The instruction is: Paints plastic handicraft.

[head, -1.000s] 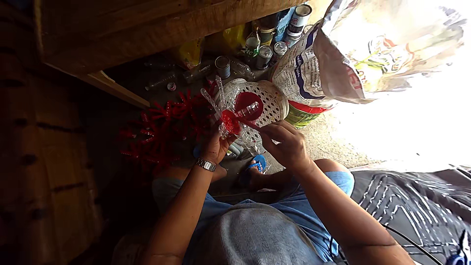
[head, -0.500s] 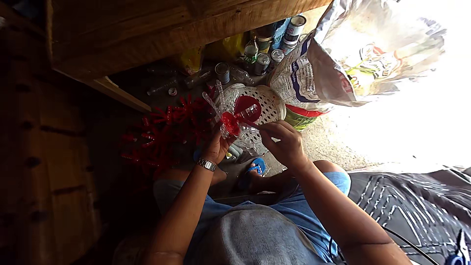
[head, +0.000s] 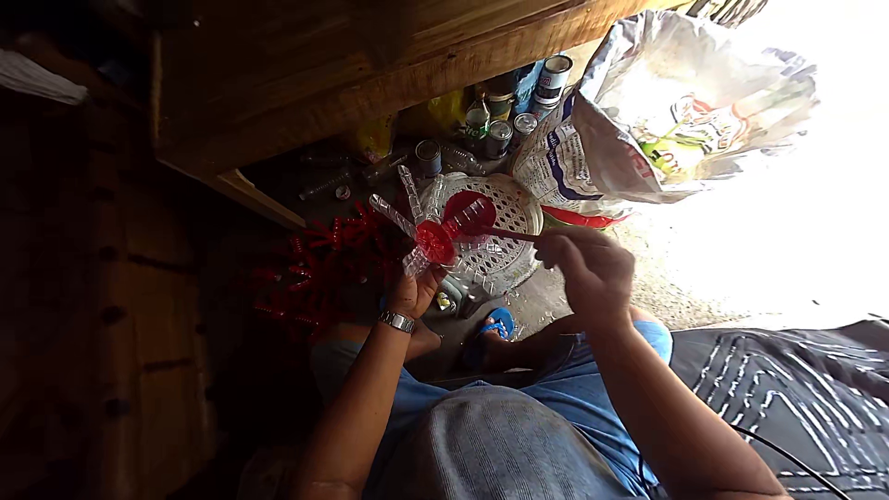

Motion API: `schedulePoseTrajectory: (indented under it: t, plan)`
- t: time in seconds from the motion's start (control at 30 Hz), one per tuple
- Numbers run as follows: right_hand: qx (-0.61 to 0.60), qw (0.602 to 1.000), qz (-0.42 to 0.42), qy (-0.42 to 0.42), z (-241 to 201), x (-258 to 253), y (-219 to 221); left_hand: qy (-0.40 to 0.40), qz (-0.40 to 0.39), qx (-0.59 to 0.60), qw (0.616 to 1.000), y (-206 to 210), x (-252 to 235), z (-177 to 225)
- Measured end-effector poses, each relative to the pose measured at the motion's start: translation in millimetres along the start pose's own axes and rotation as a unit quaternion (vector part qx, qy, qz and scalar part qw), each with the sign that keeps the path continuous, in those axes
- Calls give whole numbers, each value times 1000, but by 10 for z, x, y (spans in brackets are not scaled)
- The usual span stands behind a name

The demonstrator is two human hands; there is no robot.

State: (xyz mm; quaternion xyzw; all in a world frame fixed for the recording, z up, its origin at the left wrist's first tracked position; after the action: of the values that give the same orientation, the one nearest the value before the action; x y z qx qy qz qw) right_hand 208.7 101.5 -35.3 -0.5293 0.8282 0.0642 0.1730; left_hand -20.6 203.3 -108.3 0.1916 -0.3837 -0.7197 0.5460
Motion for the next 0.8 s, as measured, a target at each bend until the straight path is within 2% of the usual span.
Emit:
schedulePoseTrajectory:
  t: [0.07,0.27,0.33,0.4,0.5,0.53,0.57,0.6,0.63,0.7,0.77,0.8]
  plan:
    - [-43,999,7,-13,-153,82,-46,20,-29,19,999,32,149,99]
    - [5,989,-63,-132,-601,479,101,42,-95,65,992,134,572,359]
    - [22,983,-57,-171,-749,574,117,79,-131,9,988,134,699,451]
    - [30,980,-37,-193,-923,645,94,137,-112,-59,982,207,856,552]
    - [21,978,-8,-207,-1145,743,89,173,-228,-53,957,371,1059,682]
    - [22,978,-5,-209,-1197,771,97,167,-232,-34,958,455,1125,711]
    - [23,977,-5,-212,-1237,800,108,164,-156,-19,974,609,1214,727]
    - [24,976,-6,-216,-1274,822,122,171,-39,-23,984,832,1299,734]
    - [28,974,-6,-223,-1312,838,135,193,-2,-42,980,884,1330,730]
    - [51,971,-5,-234,-1396,865,158,237,-129,-93,958,688,1300,771]
    - [71,968,-8,-242,-1454,891,185,272,-104,-92,952,715,1336,822]
    - [78,967,-8,-244,-1467,900,201,270,-56,-98,956,755,1358,828]
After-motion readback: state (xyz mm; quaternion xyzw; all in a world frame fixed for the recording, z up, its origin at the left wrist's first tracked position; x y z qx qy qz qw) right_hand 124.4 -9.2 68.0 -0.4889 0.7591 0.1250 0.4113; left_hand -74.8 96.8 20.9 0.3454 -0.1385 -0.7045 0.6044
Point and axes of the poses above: each hand's wrist, its own x-axis away from the middle knuckle, its own y-axis out of the palm, z = x × y, the point moved 2 cm from there along -x, towards the middle knuckle, and after that the axes turned 8 degrees about y, right-handed, at the moved point
